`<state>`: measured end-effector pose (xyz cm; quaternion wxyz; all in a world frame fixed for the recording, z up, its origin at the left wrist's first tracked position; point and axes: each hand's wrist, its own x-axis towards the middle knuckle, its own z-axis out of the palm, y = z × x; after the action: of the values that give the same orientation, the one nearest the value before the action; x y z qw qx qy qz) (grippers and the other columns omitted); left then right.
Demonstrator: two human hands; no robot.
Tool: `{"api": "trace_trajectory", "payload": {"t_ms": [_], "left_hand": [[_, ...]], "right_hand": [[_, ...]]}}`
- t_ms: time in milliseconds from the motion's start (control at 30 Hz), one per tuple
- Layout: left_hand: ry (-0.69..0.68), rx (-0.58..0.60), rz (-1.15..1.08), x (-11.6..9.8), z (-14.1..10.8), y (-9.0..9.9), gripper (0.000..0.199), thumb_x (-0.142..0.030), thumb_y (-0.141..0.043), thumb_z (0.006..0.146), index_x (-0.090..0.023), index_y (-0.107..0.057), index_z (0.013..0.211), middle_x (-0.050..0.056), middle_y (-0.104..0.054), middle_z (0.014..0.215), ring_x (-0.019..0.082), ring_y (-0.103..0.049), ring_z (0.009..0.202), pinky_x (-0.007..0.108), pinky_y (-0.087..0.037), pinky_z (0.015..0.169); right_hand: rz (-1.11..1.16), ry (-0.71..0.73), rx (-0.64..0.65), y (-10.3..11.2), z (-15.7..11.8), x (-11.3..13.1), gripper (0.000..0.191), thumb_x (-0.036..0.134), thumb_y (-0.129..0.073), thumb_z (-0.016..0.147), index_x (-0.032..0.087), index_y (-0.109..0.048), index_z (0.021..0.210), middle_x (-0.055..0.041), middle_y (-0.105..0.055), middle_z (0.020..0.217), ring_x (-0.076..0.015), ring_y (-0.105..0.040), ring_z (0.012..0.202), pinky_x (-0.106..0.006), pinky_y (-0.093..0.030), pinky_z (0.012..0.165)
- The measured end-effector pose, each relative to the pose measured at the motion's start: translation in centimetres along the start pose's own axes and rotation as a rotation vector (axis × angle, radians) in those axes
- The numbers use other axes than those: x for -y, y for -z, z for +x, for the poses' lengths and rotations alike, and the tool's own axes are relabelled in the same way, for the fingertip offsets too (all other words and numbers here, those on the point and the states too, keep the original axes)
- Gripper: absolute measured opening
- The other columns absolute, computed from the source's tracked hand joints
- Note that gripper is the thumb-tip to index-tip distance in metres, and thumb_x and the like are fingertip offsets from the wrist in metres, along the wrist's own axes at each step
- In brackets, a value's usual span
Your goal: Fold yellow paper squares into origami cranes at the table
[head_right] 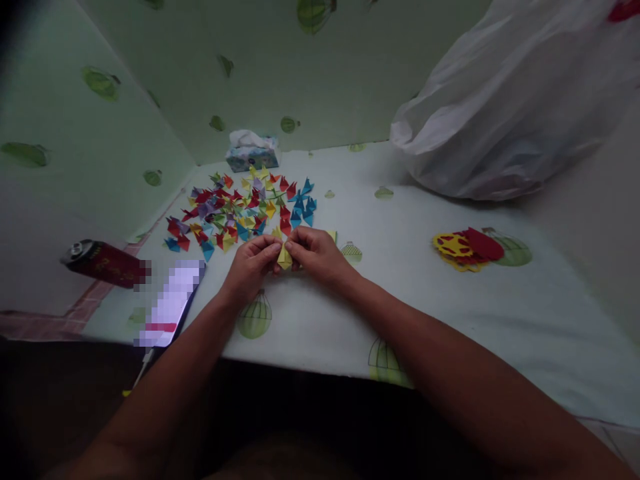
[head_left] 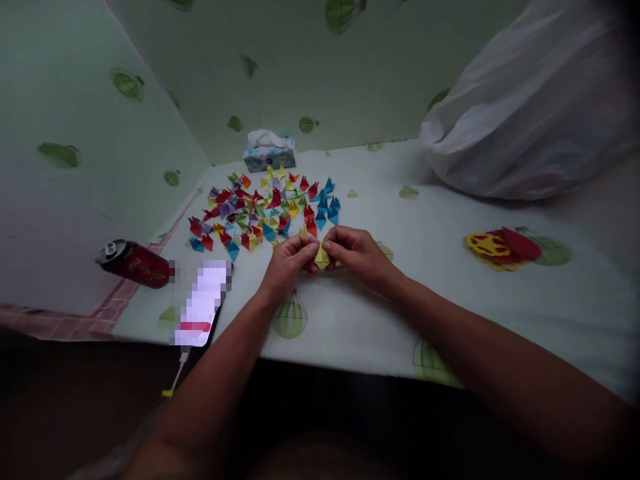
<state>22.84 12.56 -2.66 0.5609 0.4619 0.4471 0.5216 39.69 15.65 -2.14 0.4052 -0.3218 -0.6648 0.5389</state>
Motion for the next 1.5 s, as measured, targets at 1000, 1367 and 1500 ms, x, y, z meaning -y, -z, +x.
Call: {"api": "trace_trajectory", "payload": {"t_ms": [1000,1367,1500], "left_hand": [[0.029,-0.043,0.0,-0.2,0.0,-0.06,0.028,-0.038,-0.079,0.069,-0.015,-0.066,0.08,-0.003,-0.062,0.065,0.006,-0.052,0.049,0.019,-0.042,0.047],[0.008,-0.022,0.021,0.08,0.1,0.1,0.027,-0.038,-0.079,0.071,-0.015,-0.066,0.08,-0.003,-0.061,0.065,0.006,-0.051,0.049,0.019,-0.042,0.047],[-0.007,-0.028,0.057,0.02,-0.01,-0.08,0.026,-0.037,-0.077,0.073,-0.015,-0.065,0.08,-0.003,-0.061,0.064,0.007,-0.052,0.049,0.02,-0.042,0.048]], "right_hand": [[0.067,-0.025,0.008,-0.24,0.2,-0.45,0.023,0.036,-0.065,0.082,0.02,-0.054,0.07,-0.0005,-0.061,0.068,-0.013,-0.059,0.06,-0.028,-0.05,0.059],[0.046,-0.01,-0.006,-0.27,0.15,-0.52,0.021,0.034,-0.064,0.082,0.021,-0.052,0.07,0.0004,-0.06,0.066,-0.0128,-0.056,0.059,-0.028,-0.047,0.058],[0.031,-0.012,-0.008,-0.43,0.13,-0.52,0.021,0.034,-0.063,0.081,0.021,-0.052,0.07,0.0004,-0.06,0.066,-0.0129,-0.056,0.06,-0.029,-0.046,0.058]]}}
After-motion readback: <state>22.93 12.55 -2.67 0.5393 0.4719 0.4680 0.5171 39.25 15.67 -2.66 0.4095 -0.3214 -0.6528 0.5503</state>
